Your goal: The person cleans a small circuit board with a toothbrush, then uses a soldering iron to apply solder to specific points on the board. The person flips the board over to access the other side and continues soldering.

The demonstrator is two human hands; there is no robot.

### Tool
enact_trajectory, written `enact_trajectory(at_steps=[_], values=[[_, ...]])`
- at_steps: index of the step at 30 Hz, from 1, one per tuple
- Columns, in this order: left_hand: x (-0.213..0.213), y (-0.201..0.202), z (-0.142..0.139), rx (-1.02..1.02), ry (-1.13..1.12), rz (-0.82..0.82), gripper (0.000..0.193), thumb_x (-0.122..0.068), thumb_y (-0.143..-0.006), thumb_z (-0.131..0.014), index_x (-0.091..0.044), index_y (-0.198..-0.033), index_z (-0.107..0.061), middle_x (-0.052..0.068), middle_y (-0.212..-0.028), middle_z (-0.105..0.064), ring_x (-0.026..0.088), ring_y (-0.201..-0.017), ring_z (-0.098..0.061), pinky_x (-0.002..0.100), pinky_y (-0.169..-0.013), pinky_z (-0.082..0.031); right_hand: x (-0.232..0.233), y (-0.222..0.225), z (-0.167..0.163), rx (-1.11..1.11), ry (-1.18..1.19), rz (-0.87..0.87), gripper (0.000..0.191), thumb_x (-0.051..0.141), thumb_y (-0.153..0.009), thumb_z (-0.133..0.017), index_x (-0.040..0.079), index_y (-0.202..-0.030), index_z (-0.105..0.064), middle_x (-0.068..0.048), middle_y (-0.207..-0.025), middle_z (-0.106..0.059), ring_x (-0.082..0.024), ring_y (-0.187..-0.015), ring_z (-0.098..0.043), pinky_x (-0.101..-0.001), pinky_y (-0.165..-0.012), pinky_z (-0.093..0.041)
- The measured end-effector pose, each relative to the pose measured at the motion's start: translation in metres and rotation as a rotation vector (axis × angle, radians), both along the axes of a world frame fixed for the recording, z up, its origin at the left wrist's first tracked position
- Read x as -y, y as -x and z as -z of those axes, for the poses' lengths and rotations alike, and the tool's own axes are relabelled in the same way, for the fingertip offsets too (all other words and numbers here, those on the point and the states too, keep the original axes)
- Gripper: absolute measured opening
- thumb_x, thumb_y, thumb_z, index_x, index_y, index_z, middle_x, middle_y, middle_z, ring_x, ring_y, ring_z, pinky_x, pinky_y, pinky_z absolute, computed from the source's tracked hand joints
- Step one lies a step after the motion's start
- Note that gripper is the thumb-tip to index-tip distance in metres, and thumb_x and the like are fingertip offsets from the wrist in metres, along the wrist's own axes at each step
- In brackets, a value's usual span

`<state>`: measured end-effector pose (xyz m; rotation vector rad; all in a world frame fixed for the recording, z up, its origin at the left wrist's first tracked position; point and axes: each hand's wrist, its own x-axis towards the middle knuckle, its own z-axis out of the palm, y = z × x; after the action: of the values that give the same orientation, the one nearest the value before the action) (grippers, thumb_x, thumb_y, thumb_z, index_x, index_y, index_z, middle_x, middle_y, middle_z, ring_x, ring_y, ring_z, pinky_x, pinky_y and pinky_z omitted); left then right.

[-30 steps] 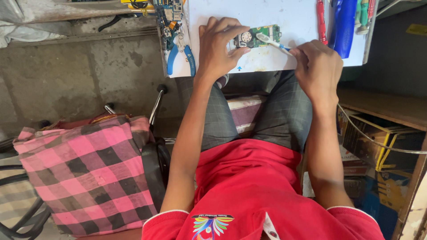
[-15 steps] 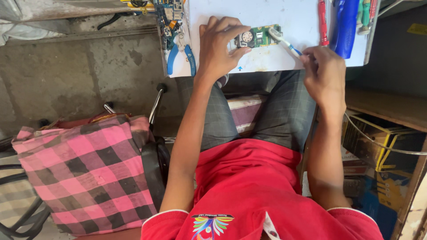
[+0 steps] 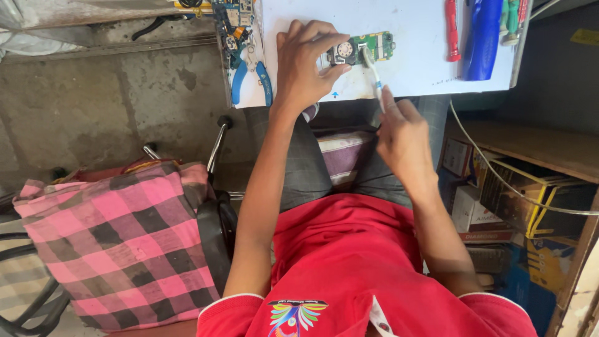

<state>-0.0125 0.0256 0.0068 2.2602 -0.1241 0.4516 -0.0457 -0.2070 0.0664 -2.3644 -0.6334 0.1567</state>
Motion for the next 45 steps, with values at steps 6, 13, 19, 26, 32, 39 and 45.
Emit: enact_trajectory(at_steps=[6, 13, 19, 26, 32, 39, 45], values=[[0.001, -0.001, 0.000, 0.006, -0.005, -0.004, 0.047, -0.022, -0.070, -0.096, -0.016, -0.114, -0.079, -0.004, -0.110, -0.067, 0.022, -0.102, -0.055, 0.040, -0.087, -0.034, -0.008, 0.011, 0.014, 0.057, -0.004, 0.013, 0.045, -0.008, -0.096, -0.063, -0.013, -0.140, -0.057, -0.023, -0.086, -0.059, -0.040, -0.070, -0.061, -0.0478, -0.064, -0.048], [0.000, -0.002, 0.001, 0.015, -0.002, 0.002, 0.048, -0.022, -0.069, -0.096, -0.016, -0.114, -0.079, -0.004, -0.110, -0.068, 0.022, -0.102, -0.055, 0.040, -0.087, -0.034, -0.020, -0.002, 0.030, 0.100, 0.015, 0.064, 0.045, -0.008, -0.095, -0.063, -0.011, -0.140, -0.059, -0.021, -0.083, -0.059, -0.039, -0.067, -0.061, -0.0473, -0.061, -0.047], [0.001, -0.001, 0.002, 0.021, 0.000, -0.011, 0.048, -0.023, -0.068, -0.096, -0.016, -0.113, -0.080, -0.004, -0.110, -0.069, 0.022, -0.102, -0.055, 0.040, -0.087, -0.034, -0.015, 0.017, 0.021, 0.081, 0.008, 0.113, 0.045, -0.008, -0.094, -0.063, -0.009, -0.139, -0.060, -0.021, -0.081, -0.058, -0.038, -0.065, -0.061, -0.0470, -0.061, -0.048], [0.000, -0.001, 0.004, 0.029, -0.007, -0.002, 0.047, -0.021, -0.069, -0.096, -0.017, -0.113, -0.080, -0.005, -0.110, -0.069, 0.022, -0.102, -0.055, 0.040, -0.087, -0.034, -0.025, -0.009, 0.023, 0.113, 0.046, 0.075, 0.045, -0.007, -0.094, -0.062, -0.010, -0.140, -0.060, -0.022, -0.086, -0.061, -0.042, -0.072, -0.063, -0.0491, -0.063, -0.048], [0.001, -0.002, 0.003, 0.018, -0.005, -0.009, 0.046, -0.023, -0.069, -0.097, -0.016, -0.112, -0.080, -0.005, -0.109, -0.069, 0.023, -0.100, -0.054, 0.040, -0.085, -0.034, -0.020, 0.006, 0.011, 0.106, 0.046, 0.070, 0.044, -0.006, -0.095, -0.063, -0.009, -0.138, -0.061, -0.022, -0.086, -0.061, -0.042, -0.073, -0.063, -0.0488, -0.064, -0.049], [0.000, -0.001, 0.005, 0.036, 0.000, -0.004, 0.047, -0.022, -0.069, -0.097, -0.016, -0.112, -0.080, -0.004, -0.110, -0.068, 0.022, -0.102, -0.055, 0.040, -0.087, -0.035, -0.024, -0.004, 0.017, 0.103, 0.036, 0.080, 0.045, -0.007, -0.095, -0.062, -0.008, -0.140, -0.060, -0.022, -0.086, -0.061, -0.041, -0.073, -0.063, -0.0484, -0.063, -0.048], [0.001, -0.001, 0.001, 0.019, -0.004, -0.011, 0.047, -0.022, -0.068, -0.097, -0.016, -0.111, -0.080, -0.004, -0.109, -0.069, 0.023, -0.101, -0.055, 0.040, -0.087, -0.035, -0.022, 0.008, 0.013, 0.116, 0.046, 0.085, 0.045, -0.006, -0.094, -0.063, -0.008, -0.139, -0.060, -0.022, -0.086, -0.061, -0.042, -0.073, -0.063, -0.0495, -0.063, -0.049]])
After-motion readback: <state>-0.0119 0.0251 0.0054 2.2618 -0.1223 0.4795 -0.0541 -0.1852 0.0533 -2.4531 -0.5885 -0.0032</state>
